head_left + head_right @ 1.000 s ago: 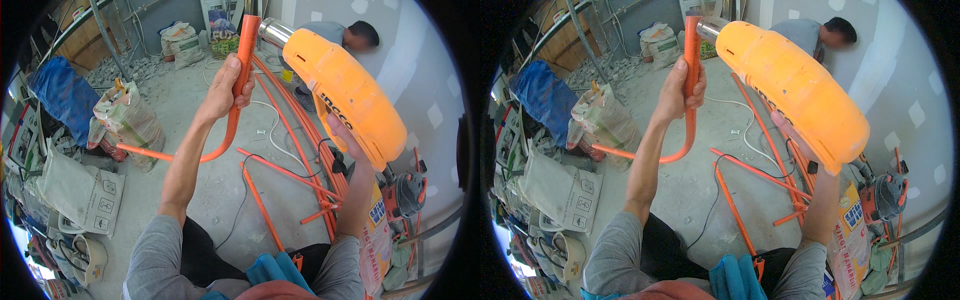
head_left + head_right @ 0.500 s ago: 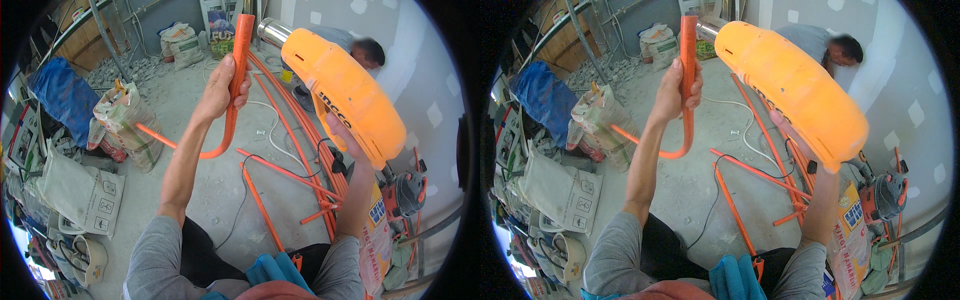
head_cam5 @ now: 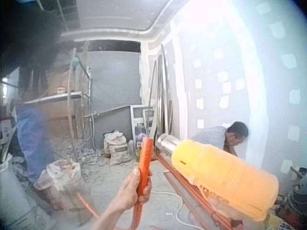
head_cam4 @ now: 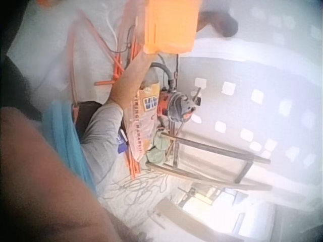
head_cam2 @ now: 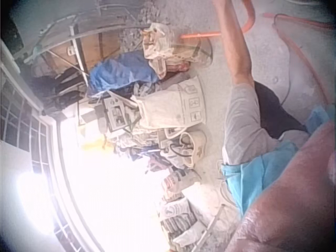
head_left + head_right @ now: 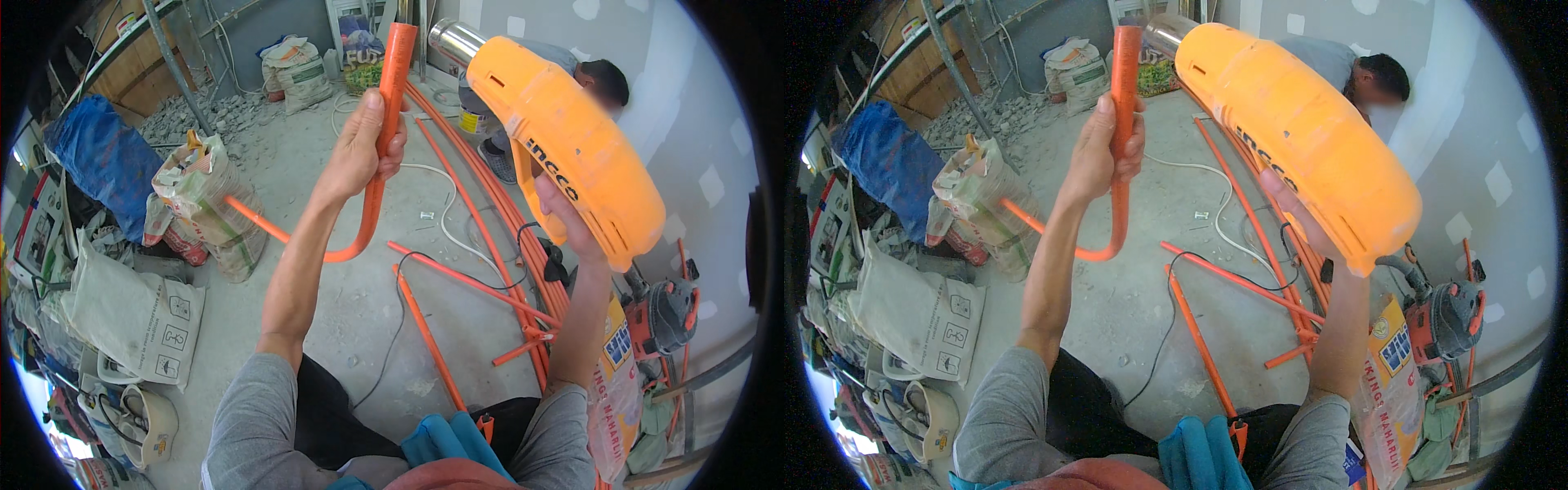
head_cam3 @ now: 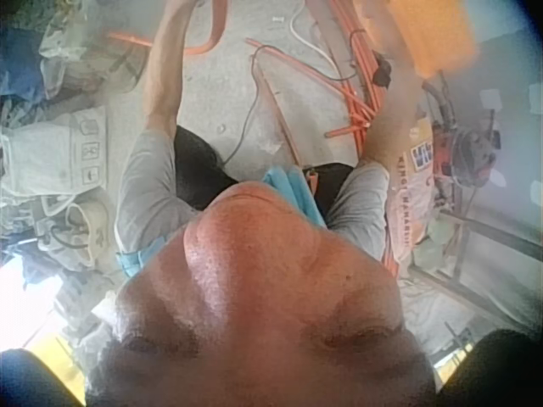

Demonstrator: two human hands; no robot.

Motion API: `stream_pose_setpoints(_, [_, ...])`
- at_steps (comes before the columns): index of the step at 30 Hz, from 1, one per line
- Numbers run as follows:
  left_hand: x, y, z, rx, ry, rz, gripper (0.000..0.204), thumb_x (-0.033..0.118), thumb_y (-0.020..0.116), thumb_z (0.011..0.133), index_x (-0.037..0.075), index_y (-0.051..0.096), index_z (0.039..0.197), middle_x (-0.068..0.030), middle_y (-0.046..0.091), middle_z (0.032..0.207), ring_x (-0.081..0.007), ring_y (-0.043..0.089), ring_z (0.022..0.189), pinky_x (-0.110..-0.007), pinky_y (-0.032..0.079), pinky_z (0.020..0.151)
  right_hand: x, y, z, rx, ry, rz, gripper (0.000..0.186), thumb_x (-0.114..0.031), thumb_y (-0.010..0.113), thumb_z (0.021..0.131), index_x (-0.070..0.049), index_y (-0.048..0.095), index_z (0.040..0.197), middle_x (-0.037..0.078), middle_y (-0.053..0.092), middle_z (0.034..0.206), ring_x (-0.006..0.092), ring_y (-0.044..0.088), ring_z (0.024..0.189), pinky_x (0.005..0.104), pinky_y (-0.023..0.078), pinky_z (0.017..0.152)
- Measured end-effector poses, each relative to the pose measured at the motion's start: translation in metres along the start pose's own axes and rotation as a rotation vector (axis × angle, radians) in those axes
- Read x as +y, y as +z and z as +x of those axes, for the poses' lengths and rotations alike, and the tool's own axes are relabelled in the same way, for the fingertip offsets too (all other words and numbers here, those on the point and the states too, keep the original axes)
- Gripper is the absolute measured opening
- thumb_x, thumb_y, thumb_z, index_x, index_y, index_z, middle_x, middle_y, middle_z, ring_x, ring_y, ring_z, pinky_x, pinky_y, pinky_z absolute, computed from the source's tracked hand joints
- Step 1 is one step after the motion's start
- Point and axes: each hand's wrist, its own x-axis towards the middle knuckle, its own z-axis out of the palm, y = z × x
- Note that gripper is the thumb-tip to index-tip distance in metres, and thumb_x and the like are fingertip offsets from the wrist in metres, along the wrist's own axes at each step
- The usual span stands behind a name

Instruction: The person heats an orange pipe with a heat gun, bends it, and connects it to other orange pipes by hand.

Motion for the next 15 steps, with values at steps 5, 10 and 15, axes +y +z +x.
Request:
stream_pose_setpoints(5, [0.005, -0.007, -0.003, 0.059, -0.016, 0.074, 0.045, 0.054, 0.037, 0.108, 0.011, 0.042, 0.118, -0.0010, 0.045, 0.076, -0.0057, 0.035, 0.048, -0.023, 0.032, 0.043, -0.009, 0.011, 0.001, -0.048, -0.171, -0.185, 0.029, -0.013, 0.079, 0.091, -0.005, 0.068, 0.116, 0.002, 0.071, 0.095, 0.0101, 0.064, 0.075, 0.0254, 0.052, 0.067])
stream_pose_setpoints(10, [0.012, -0.010, -0.004, 0.021, -0.002, 0.023, 0.032, 0.041, 0.041, 0.110, 0.010, 0.041, 0.114, -0.0029, 0.047, 0.076, -0.0077, 0.037, 0.047, -0.025, 0.034, 0.043, -0.014, 0.014, 0.002, -0.027, -0.147, -0.122, 0.027, -0.009, 0.079, 0.090, -0.005, 0.067, 0.114, 0.001, 0.069, 0.087, 0.0079, 0.061, 0.067, 0.0231, 0.051, 0.059])
stream_pose_setpoints(15, [0.015, -0.009, -0.005, 0.018, 0.000, 0.032, 0.034, 0.043, 0.040, 0.110, 0.009, 0.042, 0.113, -0.0021, 0.046, 0.074, -0.0070, 0.037, 0.047, -0.025, 0.033, 0.043, -0.005, 0.005, 0.003, -0.083, 0.128, -0.044, 0.039, -0.026, 0.078, 0.093, -0.008, 0.068, 0.126, 0.004, 0.073, 0.120, 0.0180, 0.068, 0.105, 0.0327, 0.053, 0.093])
